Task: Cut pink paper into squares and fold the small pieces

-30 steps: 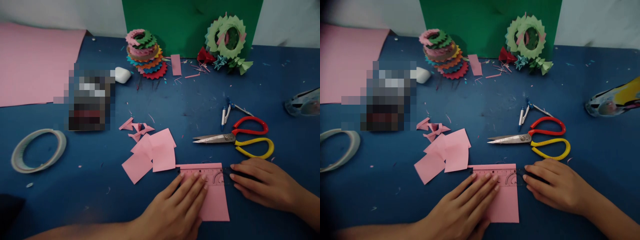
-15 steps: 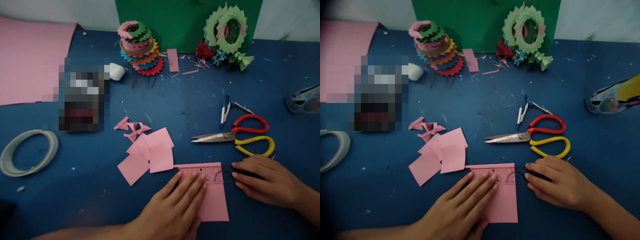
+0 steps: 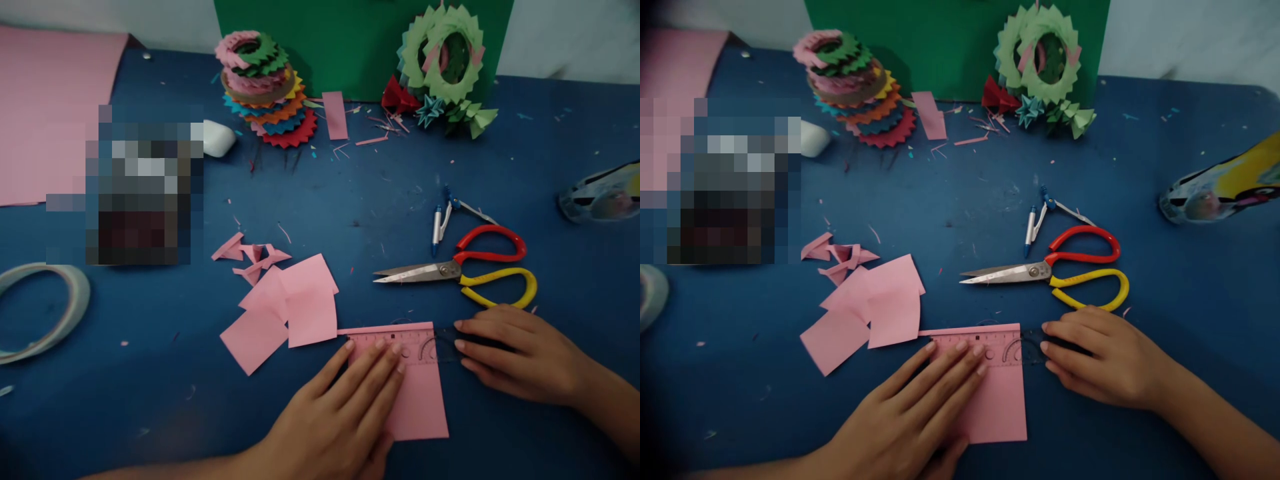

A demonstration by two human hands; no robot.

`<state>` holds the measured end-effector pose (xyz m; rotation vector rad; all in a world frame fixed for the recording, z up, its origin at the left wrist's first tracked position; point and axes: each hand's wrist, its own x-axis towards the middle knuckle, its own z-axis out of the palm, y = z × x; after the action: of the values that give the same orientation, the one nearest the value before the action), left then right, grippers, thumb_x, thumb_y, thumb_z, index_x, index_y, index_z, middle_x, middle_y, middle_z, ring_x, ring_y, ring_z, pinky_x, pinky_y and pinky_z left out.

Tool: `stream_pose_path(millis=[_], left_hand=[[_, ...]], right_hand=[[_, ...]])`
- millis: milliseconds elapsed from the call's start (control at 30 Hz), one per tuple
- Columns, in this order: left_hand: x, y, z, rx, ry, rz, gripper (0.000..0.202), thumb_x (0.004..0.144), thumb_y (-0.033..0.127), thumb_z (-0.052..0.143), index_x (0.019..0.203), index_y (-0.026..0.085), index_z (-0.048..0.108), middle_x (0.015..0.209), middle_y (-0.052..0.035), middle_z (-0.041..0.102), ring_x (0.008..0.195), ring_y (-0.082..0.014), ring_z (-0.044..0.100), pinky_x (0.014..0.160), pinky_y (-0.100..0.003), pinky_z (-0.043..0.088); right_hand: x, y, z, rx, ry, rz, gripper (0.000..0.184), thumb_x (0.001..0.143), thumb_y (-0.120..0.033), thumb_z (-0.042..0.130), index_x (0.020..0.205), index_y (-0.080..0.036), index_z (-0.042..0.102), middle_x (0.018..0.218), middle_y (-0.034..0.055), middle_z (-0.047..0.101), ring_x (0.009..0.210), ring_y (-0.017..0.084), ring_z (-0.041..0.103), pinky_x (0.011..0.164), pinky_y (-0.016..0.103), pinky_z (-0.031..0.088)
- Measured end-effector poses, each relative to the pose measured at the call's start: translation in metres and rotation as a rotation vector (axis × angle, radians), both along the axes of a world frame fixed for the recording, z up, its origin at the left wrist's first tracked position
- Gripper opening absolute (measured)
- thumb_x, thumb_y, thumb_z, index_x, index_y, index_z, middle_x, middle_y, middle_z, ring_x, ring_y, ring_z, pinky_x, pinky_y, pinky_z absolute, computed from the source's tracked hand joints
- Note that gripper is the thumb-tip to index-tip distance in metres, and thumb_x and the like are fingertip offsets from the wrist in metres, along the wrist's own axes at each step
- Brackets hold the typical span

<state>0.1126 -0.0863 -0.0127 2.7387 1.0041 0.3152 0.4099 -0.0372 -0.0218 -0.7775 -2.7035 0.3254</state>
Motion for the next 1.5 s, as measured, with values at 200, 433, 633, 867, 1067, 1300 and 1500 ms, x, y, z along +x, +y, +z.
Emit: stream_pose_path(millis=[200,433,633,867,1067,1300,1500], left_hand=[[-0.0010,-0.0001,0.0021,0.006,0.017,-0.020,0.046,0.088,0.035,0.045,0.129,0.015,0.051,0.136,-0.0030,0.049,0.129,-0.0194,0.038,0.114,-0.032,0.013],[0.0001,0.0011,-0.0020,0.008,-0.014,-0.017,0.047,0.087,0.038,0.046,0.128,0.015,0.051,0.136,-0.0029,0.049,0.128,-0.0194,0.039,0.114,-0.033,0.011],[-0.0015,-0.0001,0.0010,0.007,0.008,-0.031,0.046,0.089,0.036,0.044,0.129,0.015,0.050,0.136,-0.0030,0.049,0.128,-0.0189,0.039,0.114,-0.033,0.011],[-0.0007,-0.0007,-0.0024,-0.001,-0.019,-0.018,0.048,0.088,0.039,0.046,0.129,0.014,0.050,0.137,-0.0031,0.048,0.130,-0.0195,0.036,0.115,-0.034,0.010],[-0.0010,0.0000,-0.0039,0.044,-0.025,-0.034,0.048,0.088,0.037,0.044,0.130,0.013,0.049,0.136,-0.0042,0.049,0.129,-0.0209,0.038,0.114,-0.036,0.010],[-0.0014,0.0001,-0.0023,0.022,-0.005,-0.032,0.048,0.088,0.036,0.043,0.130,0.013,0.049,0.137,-0.0047,0.047,0.129,-0.0219,0.038,0.114,-0.036,0.012],[-0.0012,0.0011,-0.0042,0.006,-0.022,-0.030,0.050,0.087,0.038,0.046,0.130,0.013,0.049,0.137,-0.0041,0.047,0.128,-0.0211,0.039,0.113,-0.034,0.012]], right_hand=[[-0.0029,0.0026,0.0048,-0.014,-0.004,0.009,0.026,0.079,-0.018,0.065,0.105,-0.021,0.063,0.104,0.0047,0.065,0.090,0.016,0.061,0.080,0.032,0.052],[-0.0028,0.0038,0.0065,-0.023,0.008,0.020,0.027,0.078,-0.016,0.065,0.104,-0.019,0.063,0.105,0.0053,0.065,0.092,0.016,0.060,0.082,0.030,0.052],[-0.0028,0.0040,0.0064,-0.020,-0.002,0.021,0.027,0.079,-0.018,0.065,0.105,-0.020,0.063,0.105,0.0062,0.065,0.091,0.016,0.061,0.081,0.031,0.053],[-0.0013,0.0034,0.0051,-0.028,-0.003,0.022,0.028,0.079,-0.018,0.065,0.106,-0.021,0.063,0.106,0.0054,0.065,0.093,0.016,0.061,0.081,0.030,0.053],[0.0009,0.0019,0.0021,-0.010,-0.003,0.017,0.031,0.078,-0.017,0.066,0.108,-0.022,0.062,0.107,0.0045,0.065,0.093,0.017,0.061,0.080,0.033,0.052],[0.0044,0.0007,-0.0010,-0.018,-0.008,0.020,0.033,0.077,-0.016,0.067,0.110,-0.022,0.062,0.110,0.0045,0.064,0.095,0.018,0.060,0.082,0.033,0.052],[0.0019,0.0015,0.0008,0.000,-0.011,0.013,0.031,0.079,-0.018,0.066,0.109,-0.023,0.062,0.109,0.0041,0.064,0.094,0.018,0.061,0.082,0.033,0.052]])
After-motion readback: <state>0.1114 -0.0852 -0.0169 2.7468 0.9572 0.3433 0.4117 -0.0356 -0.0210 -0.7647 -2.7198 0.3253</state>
